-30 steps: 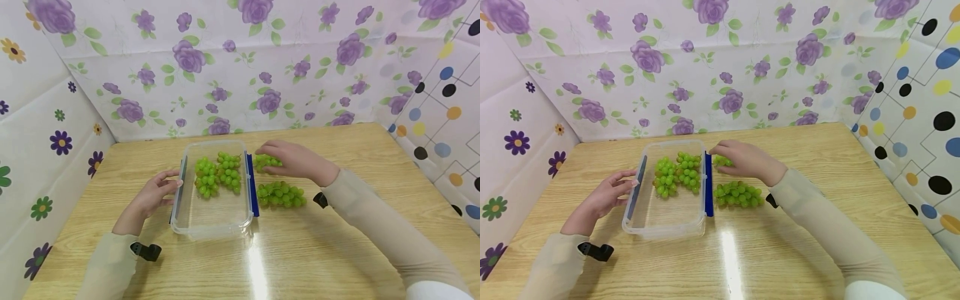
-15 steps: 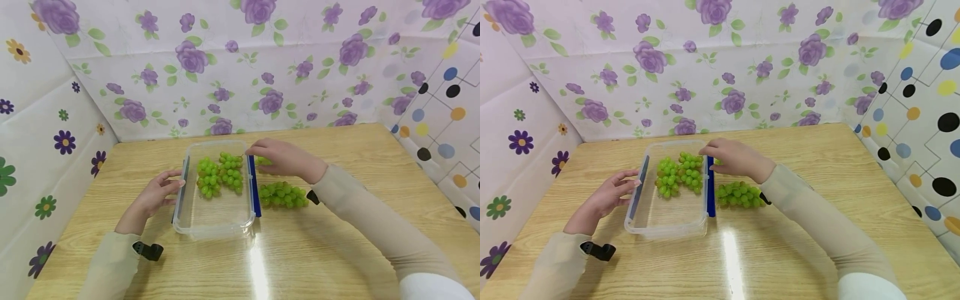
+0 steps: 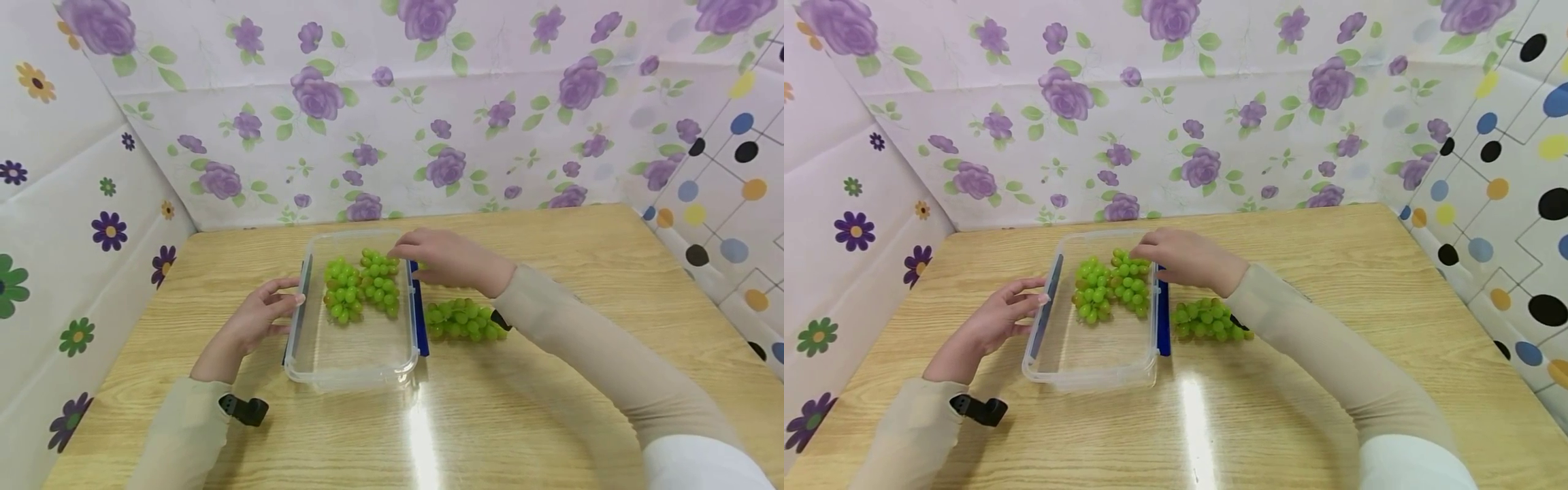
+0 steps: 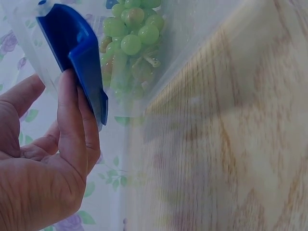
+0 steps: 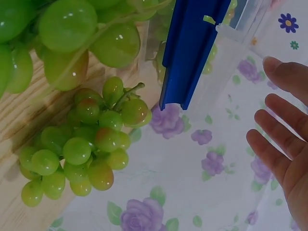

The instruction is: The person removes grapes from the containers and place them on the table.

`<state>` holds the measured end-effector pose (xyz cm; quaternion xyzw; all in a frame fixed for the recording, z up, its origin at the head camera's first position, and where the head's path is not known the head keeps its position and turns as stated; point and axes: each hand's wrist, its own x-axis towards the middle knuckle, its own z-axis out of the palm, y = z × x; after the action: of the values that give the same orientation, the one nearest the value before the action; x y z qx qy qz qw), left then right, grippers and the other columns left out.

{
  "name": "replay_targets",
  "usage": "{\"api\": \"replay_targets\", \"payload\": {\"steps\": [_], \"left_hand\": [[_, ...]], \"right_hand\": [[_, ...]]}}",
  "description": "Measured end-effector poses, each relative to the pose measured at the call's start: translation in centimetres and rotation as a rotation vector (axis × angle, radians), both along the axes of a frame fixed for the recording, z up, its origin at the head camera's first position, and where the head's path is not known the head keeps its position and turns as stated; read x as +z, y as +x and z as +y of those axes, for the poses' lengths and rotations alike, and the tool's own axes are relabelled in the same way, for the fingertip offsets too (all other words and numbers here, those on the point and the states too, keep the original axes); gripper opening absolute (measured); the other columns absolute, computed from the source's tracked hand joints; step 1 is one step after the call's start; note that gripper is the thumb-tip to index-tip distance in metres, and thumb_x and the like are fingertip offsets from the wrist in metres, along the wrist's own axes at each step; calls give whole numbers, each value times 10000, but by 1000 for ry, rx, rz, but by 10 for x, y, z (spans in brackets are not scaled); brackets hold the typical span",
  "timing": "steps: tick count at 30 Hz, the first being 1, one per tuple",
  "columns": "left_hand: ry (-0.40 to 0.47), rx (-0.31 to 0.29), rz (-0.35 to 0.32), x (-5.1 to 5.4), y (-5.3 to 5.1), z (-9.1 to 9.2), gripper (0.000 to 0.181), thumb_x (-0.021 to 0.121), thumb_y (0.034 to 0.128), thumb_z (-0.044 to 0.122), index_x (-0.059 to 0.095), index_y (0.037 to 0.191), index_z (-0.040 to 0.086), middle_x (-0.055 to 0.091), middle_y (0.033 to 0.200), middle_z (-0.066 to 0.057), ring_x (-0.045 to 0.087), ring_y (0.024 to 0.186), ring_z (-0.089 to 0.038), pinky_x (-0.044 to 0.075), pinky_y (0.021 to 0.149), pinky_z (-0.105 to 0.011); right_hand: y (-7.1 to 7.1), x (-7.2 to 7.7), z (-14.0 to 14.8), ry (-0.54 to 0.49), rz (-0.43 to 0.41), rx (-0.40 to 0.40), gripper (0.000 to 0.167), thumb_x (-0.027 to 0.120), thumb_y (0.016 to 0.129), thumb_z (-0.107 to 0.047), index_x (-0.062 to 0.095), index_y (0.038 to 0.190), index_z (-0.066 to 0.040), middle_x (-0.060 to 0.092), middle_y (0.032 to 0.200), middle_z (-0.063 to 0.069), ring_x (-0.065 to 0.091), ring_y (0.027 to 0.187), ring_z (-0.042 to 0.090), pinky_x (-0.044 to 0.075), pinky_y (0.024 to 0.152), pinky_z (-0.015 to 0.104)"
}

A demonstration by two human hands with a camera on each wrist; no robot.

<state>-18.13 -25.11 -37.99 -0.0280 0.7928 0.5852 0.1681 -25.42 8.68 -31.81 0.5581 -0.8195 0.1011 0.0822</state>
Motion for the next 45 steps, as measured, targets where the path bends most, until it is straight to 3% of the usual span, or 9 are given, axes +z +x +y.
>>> {"api": "replay_targets", "payload": {"steps": [10, 20, 26, 34, 45], "left_hand": [[5, 8, -1, -1, 0, 1, 640, 567, 959, 343, 289, 1476, 88, 491, 1243, -118, 570, 1006, -137, 527, 815, -323], [21, 15, 1, -1, -1, 2, 634, 583, 951, 332, 307, 1465, 86, 508, 1209, -86, 581, 976, -124, 536, 798, -319], [39, 30, 1, -3, -1, 2, 611, 588, 951, 303, 325, 1459, 87, 520, 1181, -60, 588, 962, -133, 540, 794, -326], [31, 33, -1, -3, 0, 1, 617, 589, 951, 303, 321, 1464, 90, 521, 1193, -81, 586, 949, -116, 538, 796, -321], [30, 38, -12, -2, 0, 1, 616, 587, 951, 315, 320, 1463, 103, 502, 1232, -109, 578, 956, -124, 532, 794, -315]], "right_hand": [[-1, -2, -14, 57, 48, 14, 468, 750, 808, -61, 592, 1246, -115, 621, 1185, 75, 581, 1095, 229, 502, 902, 332], [-4, -7, -32, 64, 116, 58, 460, 694, 773, 98, 639, 1187, -93, 654, 1138, 83, 609, 1063, 236, 514, 884, 302], [-7, -14, -40, 66, 94, 64, 453, 579, 816, 148, 644, 1185, -105, 652, 1136, 77, 604, 1068, 230, 528, 839, 294], [-12, -16, -48, 130, 48, 61, 517, 551, 812, 185, 617, 1236, -105, 627, 1196, 98, 580, 1126, 245, 482, 952, 323], [-19, -19, -57, 208, 5, 51, 546, 489, 815, 220, 609, 1251, -85, 622, 1168, 106, 580, 1090, 247, 485, 931, 325]]}}
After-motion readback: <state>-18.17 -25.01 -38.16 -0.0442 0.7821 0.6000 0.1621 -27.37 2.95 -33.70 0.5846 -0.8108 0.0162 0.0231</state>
